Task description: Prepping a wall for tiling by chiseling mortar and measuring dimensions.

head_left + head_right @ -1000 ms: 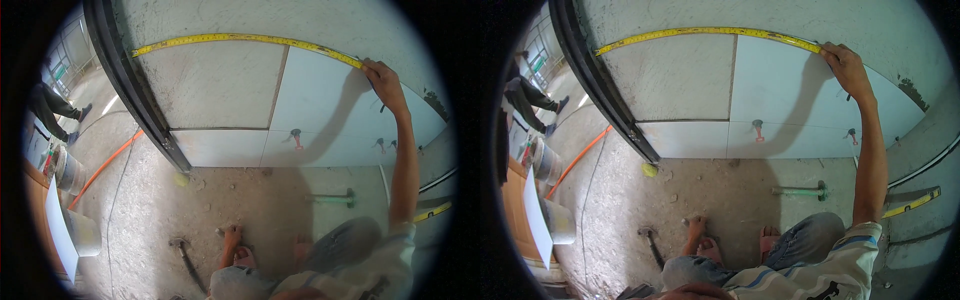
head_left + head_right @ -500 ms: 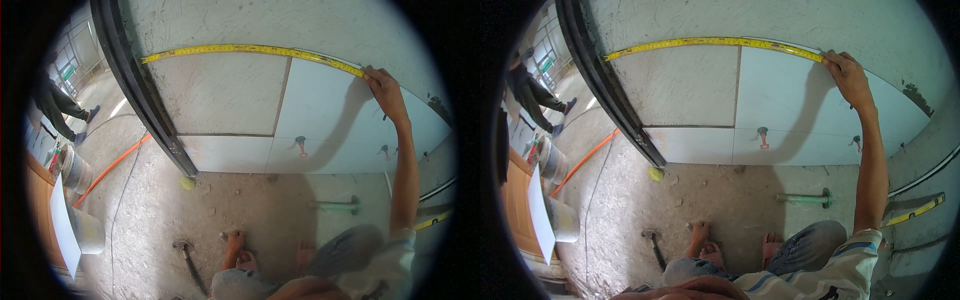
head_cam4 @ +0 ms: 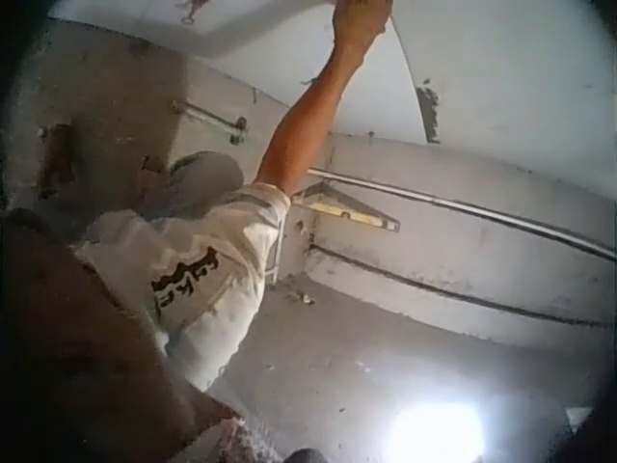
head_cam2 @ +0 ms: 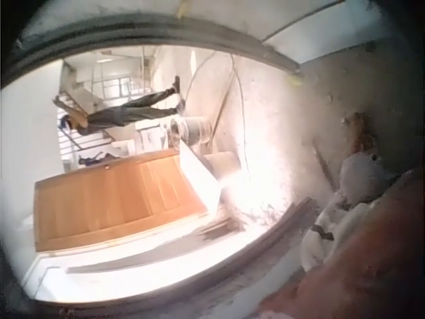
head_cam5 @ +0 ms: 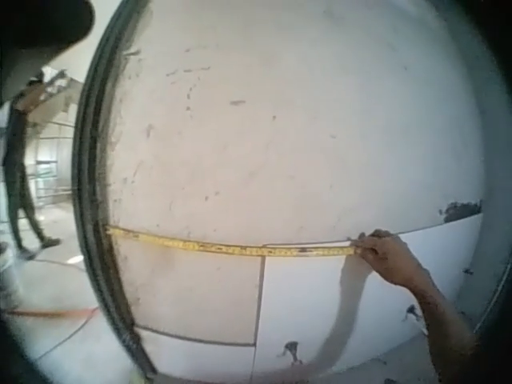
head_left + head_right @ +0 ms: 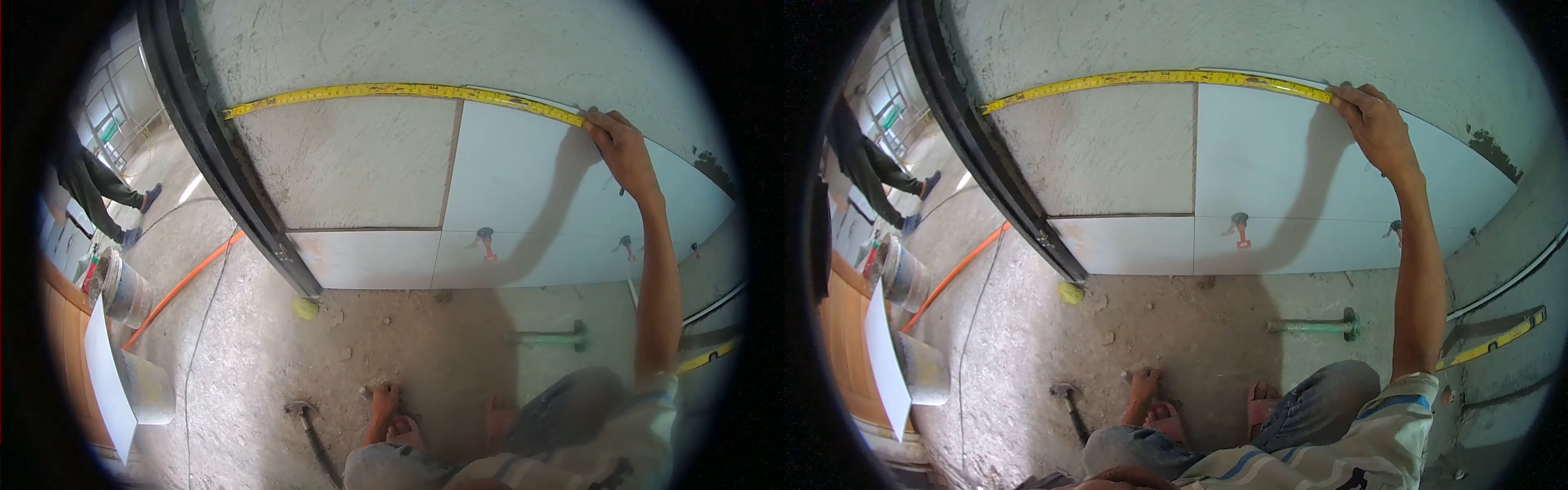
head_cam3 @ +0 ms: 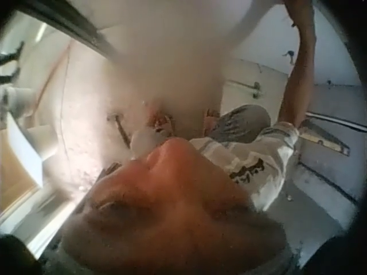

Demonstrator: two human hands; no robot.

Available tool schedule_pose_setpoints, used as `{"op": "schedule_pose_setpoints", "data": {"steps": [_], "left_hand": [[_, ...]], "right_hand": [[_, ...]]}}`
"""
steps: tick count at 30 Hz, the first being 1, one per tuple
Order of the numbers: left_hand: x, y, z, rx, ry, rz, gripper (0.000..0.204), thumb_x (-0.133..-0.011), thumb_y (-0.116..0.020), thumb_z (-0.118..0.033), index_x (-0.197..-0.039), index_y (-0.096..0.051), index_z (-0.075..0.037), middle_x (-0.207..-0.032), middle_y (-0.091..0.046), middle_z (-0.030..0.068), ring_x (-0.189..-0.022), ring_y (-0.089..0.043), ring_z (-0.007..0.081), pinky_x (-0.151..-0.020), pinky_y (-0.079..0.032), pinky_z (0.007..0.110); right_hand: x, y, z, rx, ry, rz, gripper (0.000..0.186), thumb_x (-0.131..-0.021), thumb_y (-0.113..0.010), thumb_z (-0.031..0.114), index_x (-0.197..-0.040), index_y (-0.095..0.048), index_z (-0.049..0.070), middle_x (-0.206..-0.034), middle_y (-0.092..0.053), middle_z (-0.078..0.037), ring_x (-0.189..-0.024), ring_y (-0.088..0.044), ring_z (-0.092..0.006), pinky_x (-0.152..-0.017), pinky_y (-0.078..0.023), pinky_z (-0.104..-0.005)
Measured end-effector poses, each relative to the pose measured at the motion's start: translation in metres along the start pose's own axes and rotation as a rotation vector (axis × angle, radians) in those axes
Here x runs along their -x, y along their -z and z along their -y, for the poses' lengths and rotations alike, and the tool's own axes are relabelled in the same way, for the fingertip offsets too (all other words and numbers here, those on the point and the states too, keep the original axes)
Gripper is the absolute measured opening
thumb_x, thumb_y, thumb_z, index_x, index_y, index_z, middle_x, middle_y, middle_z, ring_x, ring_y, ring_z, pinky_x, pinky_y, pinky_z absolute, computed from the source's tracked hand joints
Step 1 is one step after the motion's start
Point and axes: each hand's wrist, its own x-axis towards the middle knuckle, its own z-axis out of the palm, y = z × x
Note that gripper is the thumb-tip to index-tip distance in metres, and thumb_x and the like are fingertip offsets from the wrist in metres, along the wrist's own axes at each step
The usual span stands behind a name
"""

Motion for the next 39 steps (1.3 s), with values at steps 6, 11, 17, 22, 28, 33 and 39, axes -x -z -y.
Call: {"op": "schedule_pose_setpoints", "data": {"steps": [6,11,17,22,28,33,39], "left_hand": [[-0.005,0.000,0.045,-0.220,-0.078,-0.023,0.037,-0.086,-0.056,-0.030,-0.090,-0.065,0.005,-0.082,-0.066,0.0171,-0.075,-0.062,0.0262,-0.068,-0.047,0.039],[-0.011,0.027,0.056,-0.421,-0.401,-0.032,0.045,-0.087,-0.055,-0.040,-0.087,-0.062,0.004,-0.073,-0.063,0.0199,-0.062,-0.059,0.0315,-0.054,-0.044,0.044],[0.031,0.067,0.024,-0.095,-0.186,-0.407,0.032,-0.086,-0.061,-0.029,-0.087,-0.062,0.003,-0.081,-0.061,0.0218,-0.068,-0.060,0.0285,-0.062,-0.046,0.040],[0.062,0.134,0.056,-0.287,-0.053,-0.836,0.029,-0.084,-0.065,-0.025,-0.095,-0.061,0.001,-0.088,-0.059,0.0175,-0.078,-0.058,0.0310,-0.072,-0.046,0.040],[0.060,0.141,0.087,-0.351,0.088,-0.885,0.032,-0.082,-0.066,-0.025,-0.100,-0.060,-0.001,-0.098,-0.060,0.0191,-0.094,-0.058,0.0351,-0.082,-0.046,0.043],[0.075,0.135,0.050,-0.232,0.223,-0.760,0.036,-0.082,-0.067,-0.026,-0.106,-0.061,-0.001,-0.101,-0.064,0.0202,-0.093,-0.062,0.0337,-0.083,-0.048,0.040],[0.125,0.156,-0.033,0.147,0.315,-0.419,0.043,-0.084,-0.063,-0.037,-0.105,-0.064,0.001,-0.095,-0.065,0.0203,-0.085,-0.064,0.0336,-0.080,-0.049,0.041]], "right_hand": [[0.036,-0.006,-0.012,-0.136,0.041,0.155,0.025,-0.092,-0.056,0.014,-0.110,-0.061,-0.004,-0.088,-0.061,-0.014,-0.078,-0.056,-0.0222,-0.074,-0.044,-0.0318],[0.115,0.007,-0.010,-0.427,-0.383,0.699,0.030,-0.095,-0.053,0.029,-0.094,-0.057,-0.001,-0.077,-0.050,0.000,-0.068,-0.042,-0.0108,-0.064,-0.037,-0.0251],[0.216,-0.084,0.015,-0.665,-0.612,1.341,0.024,-0.090,-0.062,0.025,-0.102,-0.060,0.005,-0.086,-0.060,-0.003,-0.077,-0.053,-0.0101,-0.069,-0.044,-0.0265],[0.202,-0.123,0.089,-0.413,-0.547,2.080,0.027,-0.085,-0.066,0.024,-0.104,-0.057,0.007,-0.080,-0.056,0.001,-0.071,-0.052,-0.0094,-0.063,-0.044,-0.0257],[0.209,-0.173,0.087,-0.664,-0.368,2.008,0.040,-0.081,-0.072,0.025,-0.112,-0.054,0.006,-0.081,-0.054,0.000,-0.073,-0.052,-0.0084,-0.063,-0.045,-0.0260],[0.210,-0.241,0.112,-0.602,-0.073,2.010,0.057,-0.084,-0.068,0.037,-0.127,-0.048,0.005,-0.099,-0.061,-0.010,-0.091,-0.058,-0.0178,-0.081,-0.048,-0.0322],[0.165,-0.203,0.182,-0.655,0.036,2.101,0.070,-0.083,-0.066,0.046,-0.133,-0.042,0.003,-0.118,-0.057,-0.014,-0.110,-0.052,-0.0214,-0.093,-0.043,-0.0351]]}}
